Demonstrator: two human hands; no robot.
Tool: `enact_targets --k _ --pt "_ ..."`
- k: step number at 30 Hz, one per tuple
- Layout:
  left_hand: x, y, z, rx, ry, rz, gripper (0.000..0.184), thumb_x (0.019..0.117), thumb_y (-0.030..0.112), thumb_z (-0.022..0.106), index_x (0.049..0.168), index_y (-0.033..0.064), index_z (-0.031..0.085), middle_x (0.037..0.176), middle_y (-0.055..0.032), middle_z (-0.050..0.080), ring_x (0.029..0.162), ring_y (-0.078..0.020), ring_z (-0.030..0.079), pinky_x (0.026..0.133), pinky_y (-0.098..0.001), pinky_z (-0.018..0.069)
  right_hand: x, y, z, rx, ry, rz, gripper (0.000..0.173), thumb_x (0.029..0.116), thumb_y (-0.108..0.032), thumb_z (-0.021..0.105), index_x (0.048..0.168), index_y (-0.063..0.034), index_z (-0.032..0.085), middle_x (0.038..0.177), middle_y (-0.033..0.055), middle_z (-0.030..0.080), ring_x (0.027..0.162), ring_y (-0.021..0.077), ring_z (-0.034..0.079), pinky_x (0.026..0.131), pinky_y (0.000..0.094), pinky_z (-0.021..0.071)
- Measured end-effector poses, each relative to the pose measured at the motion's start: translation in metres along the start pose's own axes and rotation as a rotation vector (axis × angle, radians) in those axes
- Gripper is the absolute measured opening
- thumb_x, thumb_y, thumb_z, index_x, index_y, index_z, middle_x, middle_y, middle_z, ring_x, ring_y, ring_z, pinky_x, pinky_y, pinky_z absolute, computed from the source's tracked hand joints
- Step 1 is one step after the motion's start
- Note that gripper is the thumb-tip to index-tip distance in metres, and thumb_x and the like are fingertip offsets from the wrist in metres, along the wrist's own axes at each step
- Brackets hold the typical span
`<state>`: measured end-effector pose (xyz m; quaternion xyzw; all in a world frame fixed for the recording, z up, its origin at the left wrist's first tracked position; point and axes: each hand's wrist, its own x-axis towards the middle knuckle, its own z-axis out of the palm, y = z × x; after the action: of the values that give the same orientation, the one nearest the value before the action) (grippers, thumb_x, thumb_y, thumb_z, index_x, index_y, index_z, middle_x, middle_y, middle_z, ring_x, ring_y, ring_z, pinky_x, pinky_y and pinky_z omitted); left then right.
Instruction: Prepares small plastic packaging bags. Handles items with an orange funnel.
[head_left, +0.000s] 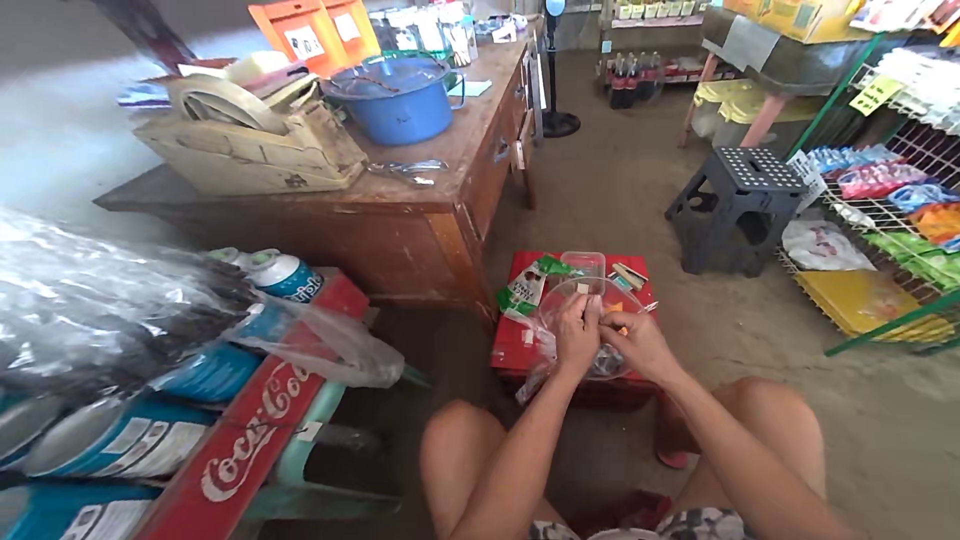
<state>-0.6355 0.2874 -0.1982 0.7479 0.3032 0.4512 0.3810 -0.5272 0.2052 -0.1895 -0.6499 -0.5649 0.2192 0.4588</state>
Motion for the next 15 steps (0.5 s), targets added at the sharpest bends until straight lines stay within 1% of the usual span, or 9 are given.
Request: enact_targets --k 2,4,5,7,10,12,13,14,15 --pt "-0.007 0.002 0.001 -0.101 -0.003 -0.020 0.030 0.1015 0.009 0.049 0.087 -0.0070 0.070 0.083 -0.0098 0.066 0.081 -0.0113 0.062 0.080 -0.0292 0.0502 -0.008 -0.001 -0.003 -0.023 -0.015 0.003 0.023 0.0989 -0.018 0.061 0.097 0.0009 0.075 0.087 0.0099 0.073 0.081 0.0131 0.069 0.082 0.0355 0.0557" --pt "-0.013 0.002 -0.001 -0.243 -0.045 -0.026 0.023 0.1004 0.004 0.052 0.098 -0.0075 0.071 0.092 -0.0075 0.069 0.085 -0.0027 0.063 0.081 -0.0202 0.0520 -0.013 0.003 -0.006 -0.015 -0.014 0.013 0.024 0.0987 -0.021 0.062 0.097 -0.0008 0.075 0.086 0.0077 0.073 0.080 0.0106 0.068 0.080 0.0330 0.0557" --pt "-0.015 0.004 -0.002 -0.290 -0.048 -0.033 0.020 0.0993 0.003 0.054 0.100 -0.0078 0.071 0.093 -0.0068 0.070 0.084 -0.0002 0.063 0.080 -0.0179 0.0525 -0.015 0.004 -0.007 0.006 -0.024 0.018 0.023 0.0986 -0.020 0.063 0.097 -0.0011 0.075 0.086 0.0067 0.073 0.080 0.0087 0.068 0.080 0.0304 0.0555" --pt "-0.020 0.010 -0.003 -0.304 -0.032 -0.055 0.017 0.0979 0.002 0.057 0.096 -0.0066 0.071 0.087 -0.0037 0.071 0.077 0.0023 0.063 0.075 -0.0160 0.0528 -0.019 0.004 -0.009 0.063 -0.050 0.016 0.021 0.0980 -0.017 0.063 0.098 -0.0001 0.075 0.088 0.0065 0.073 0.080 0.0060 0.067 0.079 0.0268 0.0552" --pt "-0.025 0.016 -0.001 -0.234 -0.009 -0.074 0.023 0.1009 0.006 0.054 0.087 -0.0036 0.069 0.074 0.0015 0.064 0.067 0.0033 0.058 0.068 -0.0161 0.0502 -0.024 -0.001 -0.010 0.126 -0.080 0.004 0.020 0.0972 -0.016 0.063 0.095 0.0006 0.074 0.084 0.0032 0.071 0.075 0.0016 0.064 0.076 0.0224 0.0544" --pt "-0.026 0.017 -0.001 -0.253 0.021 -0.126 0.034 0.1049 0.008 0.045 0.079 -0.0007 0.065 0.068 0.0051 0.059 0.062 0.0030 0.055 0.064 -0.0170 0.0489 -0.027 -0.004 -0.010 0.161 -0.076 0.009 0.020 0.0971 -0.017 0.064 0.093 0.0001 0.073 0.081 0.0003 0.069 0.073 -0.0012 0.062 0.073 0.0199 0.0533" --pt "-0.026 0.018 -0.002 -0.291 0.020 -0.178 0.041 0.1079 0.010 0.035 0.079 -0.0004 0.063 0.066 0.0059 0.058 0.062 0.0019 0.055 0.064 -0.0181 0.0492 -0.028 -0.005 -0.009 0.184 -0.066 0.009 0.020 0.0966 -0.017 0.064 0.092 -0.0004 0.073 0.079 -0.0009 0.069 0.071 -0.0020 0.061 0.072 0.0192 0.0528" --pt "-0.026 0.018 -0.007 -0.344 -0.005 -0.241 0.052 0.1105 0.016 0.022 0.086 -0.0024 0.064 0.070 0.0046 0.059 0.066 -0.0006 0.057 0.067 -0.0200 0.0502 -0.029 -0.005 -0.009 0.203 -0.055 0.011 0.020 0.0966 -0.018 0.064 0.092 -0.0007 0.073 0.078 -0.0018 0.068 0.071 -0.0025 0.061 0.071 0.0186 0.0526" --pt "-0.027 0.017 -0.011 -0.396 -0.047 -0.306 0.065 0.1109 0.025 0.009 0.096 -0.0042 0.065 0.077 0.0020 0.062 0.072 -0.0040 0.059 0.070 -0.0225 0.0510 -0.030 -0.006 -0.009 0.218 -0.040 0.014 0.019 0.0966 -0.017 0.064 0.091 -0.0008 0.073 0.077 -0.0025 0.068 0.069 -0.0030 0.061 0.070 0.0178 0.0525"
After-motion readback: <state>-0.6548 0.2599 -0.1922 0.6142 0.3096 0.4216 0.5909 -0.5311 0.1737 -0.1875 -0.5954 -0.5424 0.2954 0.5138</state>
